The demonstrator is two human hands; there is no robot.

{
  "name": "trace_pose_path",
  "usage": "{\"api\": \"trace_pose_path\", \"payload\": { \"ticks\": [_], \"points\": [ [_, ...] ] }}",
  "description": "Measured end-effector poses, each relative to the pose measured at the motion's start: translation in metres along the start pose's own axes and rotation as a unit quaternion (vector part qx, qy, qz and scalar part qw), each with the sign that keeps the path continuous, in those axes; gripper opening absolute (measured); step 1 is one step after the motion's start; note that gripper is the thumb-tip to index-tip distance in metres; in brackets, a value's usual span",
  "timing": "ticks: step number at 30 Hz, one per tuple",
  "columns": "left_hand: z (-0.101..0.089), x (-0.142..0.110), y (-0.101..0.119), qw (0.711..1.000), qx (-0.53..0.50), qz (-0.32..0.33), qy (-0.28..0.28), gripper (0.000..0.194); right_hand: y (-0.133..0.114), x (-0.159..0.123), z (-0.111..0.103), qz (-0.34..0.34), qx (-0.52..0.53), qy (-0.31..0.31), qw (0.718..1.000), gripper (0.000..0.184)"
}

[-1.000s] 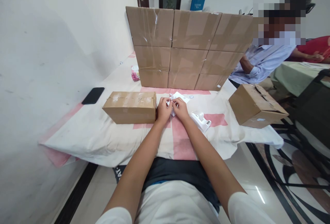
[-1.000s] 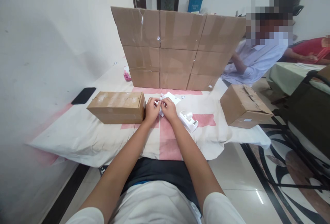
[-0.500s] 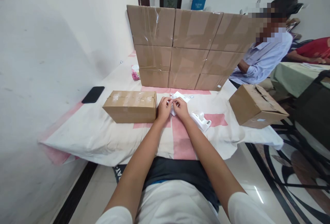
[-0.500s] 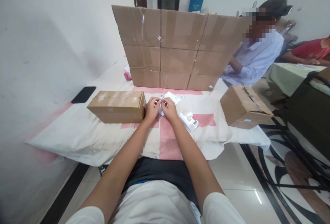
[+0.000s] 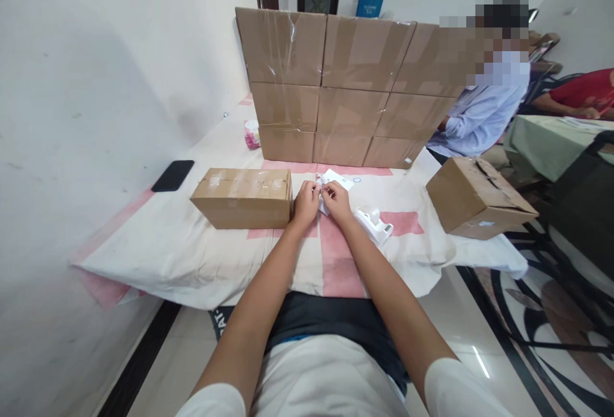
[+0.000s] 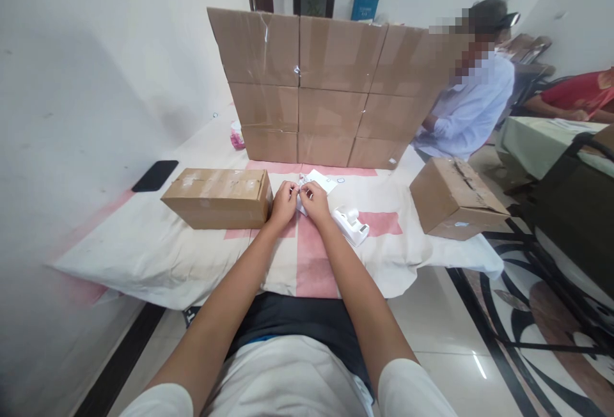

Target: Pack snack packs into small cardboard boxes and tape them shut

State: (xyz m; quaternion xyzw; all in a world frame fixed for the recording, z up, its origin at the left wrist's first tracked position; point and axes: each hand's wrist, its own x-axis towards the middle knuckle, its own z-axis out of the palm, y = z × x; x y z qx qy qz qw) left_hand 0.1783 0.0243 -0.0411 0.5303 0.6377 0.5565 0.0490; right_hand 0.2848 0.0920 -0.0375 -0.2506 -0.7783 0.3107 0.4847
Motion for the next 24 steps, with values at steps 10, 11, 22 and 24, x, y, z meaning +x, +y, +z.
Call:
{"api": "trace_pose_path", "payload": {
  "ticks": [10,11,22,24],
  "points": [
    [0.0011,-0.0029,0.0029,0.999,0.035,-0.022,-0.011,0.015,-0.0026,-0.0003,-0.0008,0.001,0.002,0.003,1.000,0.009],
    [0.0011,-0.0030,0.0028,0.999,0.037,-0.023,-0.012,0.015,-0.0027,-0.0003,-0.0009,0.002,0.001,0.003,1.000,0.009],
    [0.0015,-0.0022,0.0027,0.999,0.044,-0.029,-0.011,0.016,-0.0025,-0.0002,-0.0011,0.008,-0.002,0.005,1.000,0.009],
    [0.0013,-0.0019,0.0024,0.999,0.042,-0.029,-0.010,0.016,-0.0028,-0.0002,-0.0013,0.008,-0.001,0.006,1.000,0.009]
  ]
}}
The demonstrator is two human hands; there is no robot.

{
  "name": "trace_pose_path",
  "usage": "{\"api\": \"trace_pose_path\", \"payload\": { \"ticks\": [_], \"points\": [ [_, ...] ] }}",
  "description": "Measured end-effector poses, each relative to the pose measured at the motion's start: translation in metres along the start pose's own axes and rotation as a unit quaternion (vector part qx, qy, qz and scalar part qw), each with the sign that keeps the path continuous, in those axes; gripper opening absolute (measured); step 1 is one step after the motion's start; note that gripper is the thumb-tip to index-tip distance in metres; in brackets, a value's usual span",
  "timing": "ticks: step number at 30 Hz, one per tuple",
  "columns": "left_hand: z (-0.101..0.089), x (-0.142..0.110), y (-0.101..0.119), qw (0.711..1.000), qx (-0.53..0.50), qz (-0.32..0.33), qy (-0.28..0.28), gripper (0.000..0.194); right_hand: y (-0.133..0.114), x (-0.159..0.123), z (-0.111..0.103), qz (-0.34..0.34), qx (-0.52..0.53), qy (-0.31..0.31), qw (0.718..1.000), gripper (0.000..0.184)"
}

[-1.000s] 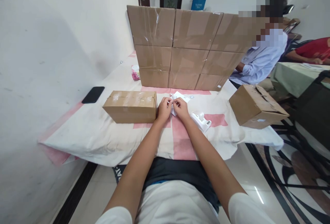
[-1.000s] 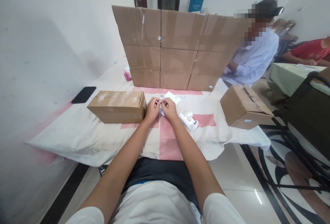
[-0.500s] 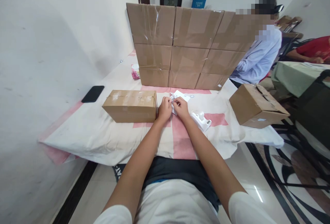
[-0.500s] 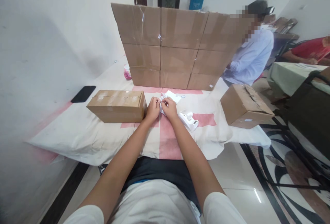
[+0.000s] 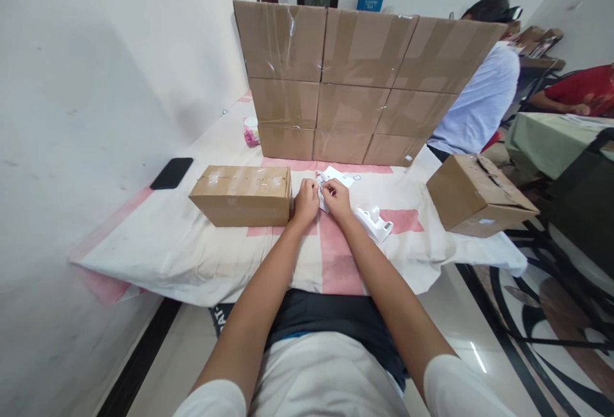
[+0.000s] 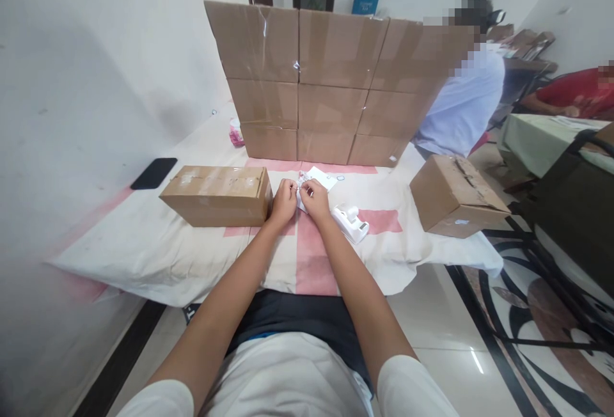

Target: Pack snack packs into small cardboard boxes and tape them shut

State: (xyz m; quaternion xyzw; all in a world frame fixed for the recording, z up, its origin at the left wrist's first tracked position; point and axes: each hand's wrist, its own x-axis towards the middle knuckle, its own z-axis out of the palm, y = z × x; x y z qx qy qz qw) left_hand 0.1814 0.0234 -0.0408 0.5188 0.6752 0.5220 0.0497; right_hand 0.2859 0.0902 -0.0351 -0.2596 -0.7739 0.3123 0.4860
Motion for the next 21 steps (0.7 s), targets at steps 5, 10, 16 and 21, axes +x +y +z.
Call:
{"api": "trace_pose_path", "payload": {
  "ticks": [5,10,16,21],
  "points": [
    [0.001,0.000,-0.001,1.000,-0.005,-0.005,0.006,0.017,-0.001,0.000,0.000,0.003,0.002,-0.002,1.000,0.008],
    [0.003,0.001,-0.003,0.999,-0.013,-0.020,0.024,0.018,-0.002,0.000,0.000,0.009,0.004,-0.005,1.000,0.008],
    [-0.004,0.007,-0.012,0.995,-0.033,-0.054,0.074,0.016,-0.004,0.001,-0.004,0.029,0.019,0.023,0.999,0.012],
    [-0.008,0.005,-0.005,0.997,-0.056,-0.019,0.051,0.014,-0.004,0.001,-0.003,0.037,0.034,0.027,0.998,0.007]
  ]
}}
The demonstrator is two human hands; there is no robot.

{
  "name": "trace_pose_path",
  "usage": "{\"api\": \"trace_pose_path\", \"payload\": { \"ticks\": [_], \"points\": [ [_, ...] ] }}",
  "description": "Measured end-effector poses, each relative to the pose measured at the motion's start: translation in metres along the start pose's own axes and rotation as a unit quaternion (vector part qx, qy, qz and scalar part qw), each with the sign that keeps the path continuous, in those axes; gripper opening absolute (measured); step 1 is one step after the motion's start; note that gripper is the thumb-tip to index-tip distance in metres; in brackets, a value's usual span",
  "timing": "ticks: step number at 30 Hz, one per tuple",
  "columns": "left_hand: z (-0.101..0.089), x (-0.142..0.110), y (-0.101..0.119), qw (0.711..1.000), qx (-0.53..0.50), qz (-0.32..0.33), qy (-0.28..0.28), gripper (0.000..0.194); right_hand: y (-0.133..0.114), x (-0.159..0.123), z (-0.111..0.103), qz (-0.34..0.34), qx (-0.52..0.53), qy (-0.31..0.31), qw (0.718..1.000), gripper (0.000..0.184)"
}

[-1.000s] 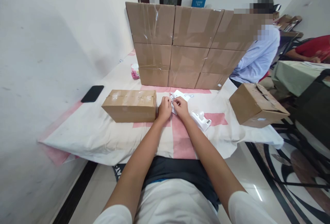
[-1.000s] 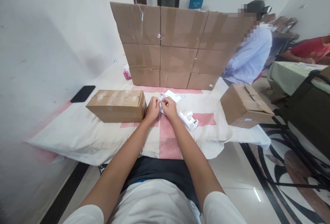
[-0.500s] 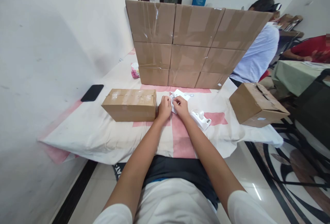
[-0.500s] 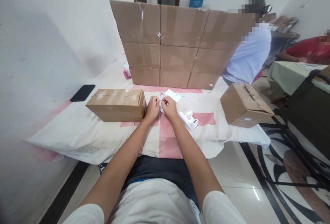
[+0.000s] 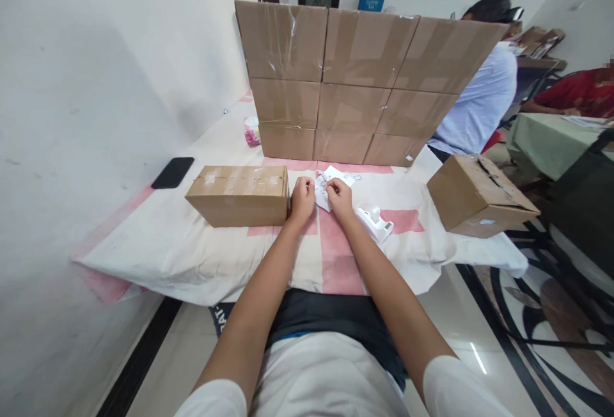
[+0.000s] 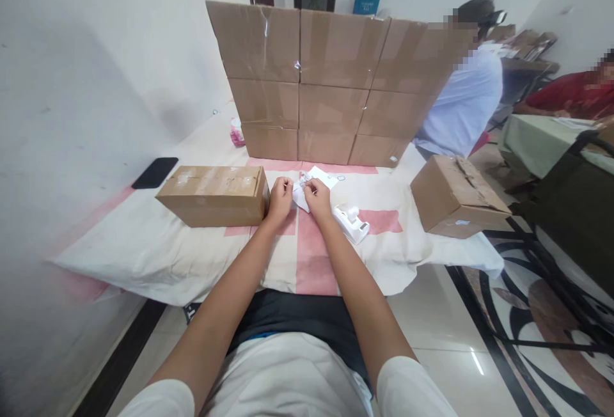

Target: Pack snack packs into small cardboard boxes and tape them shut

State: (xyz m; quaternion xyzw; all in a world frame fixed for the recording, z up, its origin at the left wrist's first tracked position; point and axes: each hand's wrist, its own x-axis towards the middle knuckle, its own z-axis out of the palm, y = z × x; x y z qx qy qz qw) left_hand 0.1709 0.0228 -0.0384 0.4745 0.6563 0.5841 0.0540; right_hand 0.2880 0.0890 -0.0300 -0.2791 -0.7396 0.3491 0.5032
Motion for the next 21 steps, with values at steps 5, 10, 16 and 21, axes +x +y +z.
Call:
{"api": "trace_pose_path", "payload": {
  "ticks": [5,10,16,21],
  "points": [
    [-0.0001,-0.0037,0.0083,0.999,-0.020,0.033,-0.034,0.005,0.0004,-0.0001,0.0012,0.004,0.001,-0.006,1.000,0.010],
    [-0.0012,-0.0044,0.0097,0.998,-0.026,0.040,-0.038,0.007,-0.0001,-0.0007,0.0010,0.000,0.000,-0.014,1.000,0.011],
    [-0.0019,-0.0030,0.0096,0.997,-0.017,0.052,-0.046,0.007,0.0005,-0.0008,0.0008,-0.005,-0.002,-0.020,1.000,0.010],
    [-0.0013,-0.0024,0.0090,0.998,-0.014,0.050,-0.037,0.009,0.0007,-0.0006,0.0009,-0.007,0.002,-0.022,1.000,0.010]
  ]
}}
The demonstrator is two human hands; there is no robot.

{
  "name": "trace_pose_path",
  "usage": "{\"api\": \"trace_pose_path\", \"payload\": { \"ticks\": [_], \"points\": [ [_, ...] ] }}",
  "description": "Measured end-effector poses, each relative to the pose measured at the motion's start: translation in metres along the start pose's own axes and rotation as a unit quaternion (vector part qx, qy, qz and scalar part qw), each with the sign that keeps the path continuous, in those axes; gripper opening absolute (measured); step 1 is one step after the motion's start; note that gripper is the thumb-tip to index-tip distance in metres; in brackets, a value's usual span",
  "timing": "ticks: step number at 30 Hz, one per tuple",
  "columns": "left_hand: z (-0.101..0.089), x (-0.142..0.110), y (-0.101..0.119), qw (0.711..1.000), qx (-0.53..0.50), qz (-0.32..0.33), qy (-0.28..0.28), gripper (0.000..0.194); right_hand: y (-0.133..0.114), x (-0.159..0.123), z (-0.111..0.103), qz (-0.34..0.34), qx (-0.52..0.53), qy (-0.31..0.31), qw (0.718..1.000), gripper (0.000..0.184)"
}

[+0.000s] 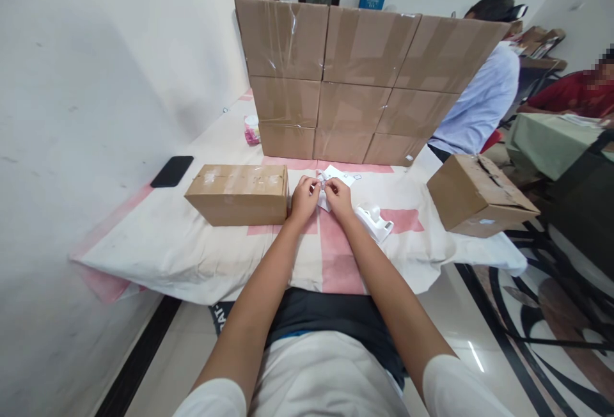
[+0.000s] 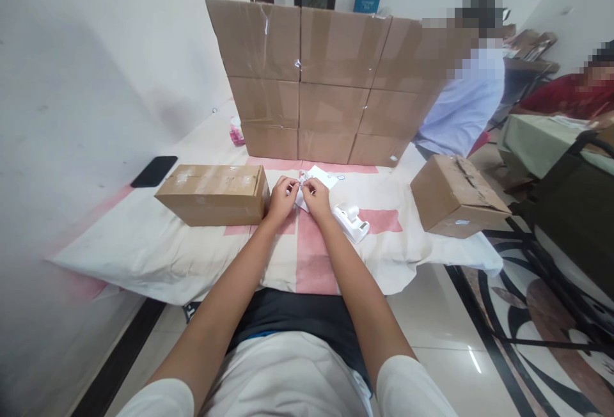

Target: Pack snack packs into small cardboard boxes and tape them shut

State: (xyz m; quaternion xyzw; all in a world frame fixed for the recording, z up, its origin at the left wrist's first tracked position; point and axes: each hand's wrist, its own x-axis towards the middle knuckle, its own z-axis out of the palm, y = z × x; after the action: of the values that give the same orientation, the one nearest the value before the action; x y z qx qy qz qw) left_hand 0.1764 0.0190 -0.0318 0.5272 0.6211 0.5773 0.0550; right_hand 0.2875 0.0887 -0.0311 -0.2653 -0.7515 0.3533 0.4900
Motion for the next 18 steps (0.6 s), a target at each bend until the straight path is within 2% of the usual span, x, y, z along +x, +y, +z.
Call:
{"api": "trace_pose_path", "payload": {
  "ticks": [7,18],
  "points": [
    [0.0004,-0.0007,-0.0007,1.000,0.006,-0.004,0.001,0.011,-0.0002,-0.0003,-0.0001,0.004,0.000,0.004,1.000,0.009],
    [-0.0003,-0.0012,0.0012,1.000,0.001,0.006,-0.004,0.003,0.0016,-0.0003,0.0003,0.001,0.004,-0.008,1.000,0.011]
  ]
}}
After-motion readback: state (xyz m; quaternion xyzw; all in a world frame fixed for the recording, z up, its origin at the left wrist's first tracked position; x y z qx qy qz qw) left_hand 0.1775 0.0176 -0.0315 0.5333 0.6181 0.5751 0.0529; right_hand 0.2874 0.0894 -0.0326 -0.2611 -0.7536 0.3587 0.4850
